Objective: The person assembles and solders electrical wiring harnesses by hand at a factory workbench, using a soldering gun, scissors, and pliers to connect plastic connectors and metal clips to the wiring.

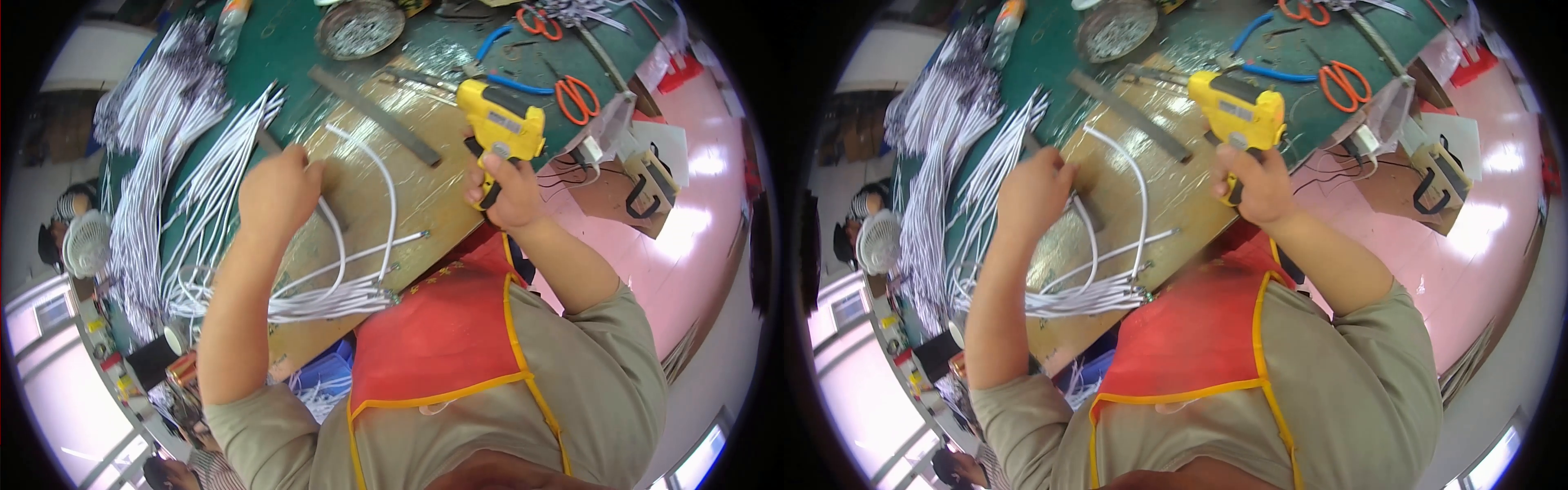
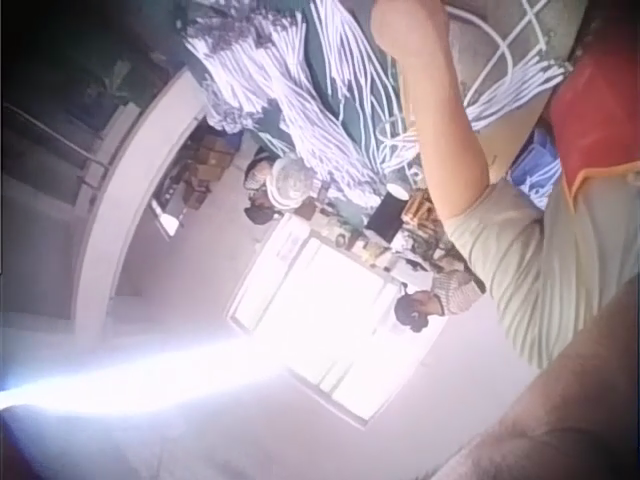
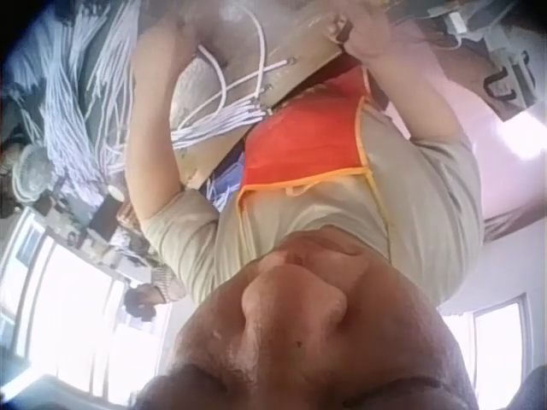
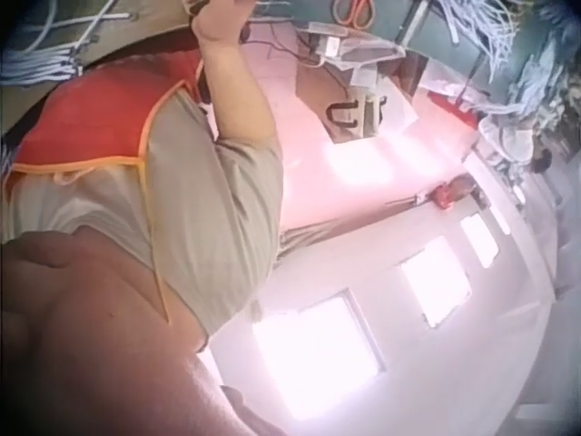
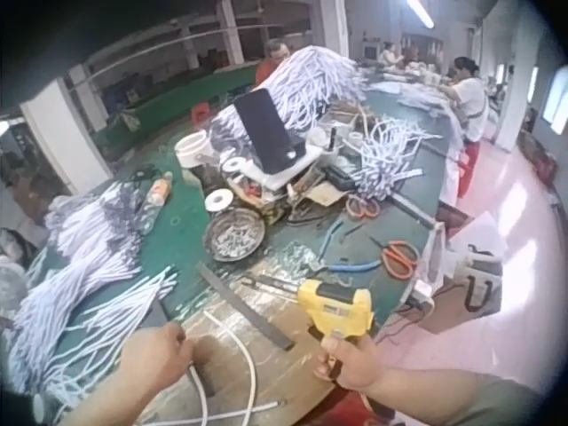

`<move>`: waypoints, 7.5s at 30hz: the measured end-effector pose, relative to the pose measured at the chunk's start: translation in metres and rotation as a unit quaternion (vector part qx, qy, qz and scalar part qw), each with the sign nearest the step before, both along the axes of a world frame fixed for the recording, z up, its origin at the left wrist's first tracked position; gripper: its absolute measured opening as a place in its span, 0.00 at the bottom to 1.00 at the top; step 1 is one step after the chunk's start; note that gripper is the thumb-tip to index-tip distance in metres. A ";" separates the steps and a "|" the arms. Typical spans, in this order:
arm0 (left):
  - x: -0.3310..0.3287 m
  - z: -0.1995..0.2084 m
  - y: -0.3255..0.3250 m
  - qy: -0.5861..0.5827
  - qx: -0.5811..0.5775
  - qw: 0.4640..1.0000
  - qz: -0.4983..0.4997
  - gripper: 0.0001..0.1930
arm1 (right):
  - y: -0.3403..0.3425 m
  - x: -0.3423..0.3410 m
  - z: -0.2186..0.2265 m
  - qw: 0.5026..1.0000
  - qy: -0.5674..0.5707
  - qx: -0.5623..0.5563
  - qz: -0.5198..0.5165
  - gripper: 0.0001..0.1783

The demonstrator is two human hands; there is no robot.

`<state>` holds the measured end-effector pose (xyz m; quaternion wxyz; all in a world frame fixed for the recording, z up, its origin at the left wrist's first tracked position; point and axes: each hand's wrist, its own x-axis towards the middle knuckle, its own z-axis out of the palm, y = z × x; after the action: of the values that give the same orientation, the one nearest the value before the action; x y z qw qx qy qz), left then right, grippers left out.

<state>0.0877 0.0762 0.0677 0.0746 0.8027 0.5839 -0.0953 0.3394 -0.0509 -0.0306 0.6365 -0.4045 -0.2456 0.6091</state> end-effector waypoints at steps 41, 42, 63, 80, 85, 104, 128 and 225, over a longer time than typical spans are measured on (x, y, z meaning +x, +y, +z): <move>-0.097 -0.013 -0.118 -0.405 -0.168 0.893 0.106 0.24 | 0.114 -0.107 0.078 0.875 -0.306 0.007 0.375 0.13; -0.110 -0.017 -0.128 -0.369 -0.186 0.907 0.076 0.23 | 0.120 -0.107 0.079 0.881 -0.314 0.011 0.353 0.13; -0.231 0.132 -0.018 -0.299 0.023 0.914 0.275 0.24 | 0.133 -0.052 0.156 0.898 -0.370 0.087 0.219 0.16; -0.302 0.175 0.108 -0.232 0.361 0.903 0.036 0.20 | 0.079 -0.034 0.135 0.908 -0.312 0.077 0.270 0.17; -0.337 0.141 0.174 -0.200 0.347 0.915 0.048 0.21 | 0.105 -0.119 0.069 0.931 -0.206 0.074 0.291 0.15; -0.104 -0.072 -0.057 -0.352 0.030 0.935 -0.030 0.24 | 0.052 -0.112 0.003 0.657 -0.740 0.102 0.103 0.12; -0.120 -0.059 -0.080 -0.283 0.048 0.953 -0.097 0.18 | 0.083 -0.043 0.141 0.759 -0.620 0.139 0.141 0.18; -0.077 -0.062 -0.059 -0.380 0.123 0.916 -0.041 0.08 | 0.055 -0.100 0.064 0.736 -0.625 0.178 0.189 0.11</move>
<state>0.0108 0.0168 0.0059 0.1873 0.8047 0.4850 0.2867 0.2394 0.0040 0.0336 0.2721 -0.5188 -0.7636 0.2716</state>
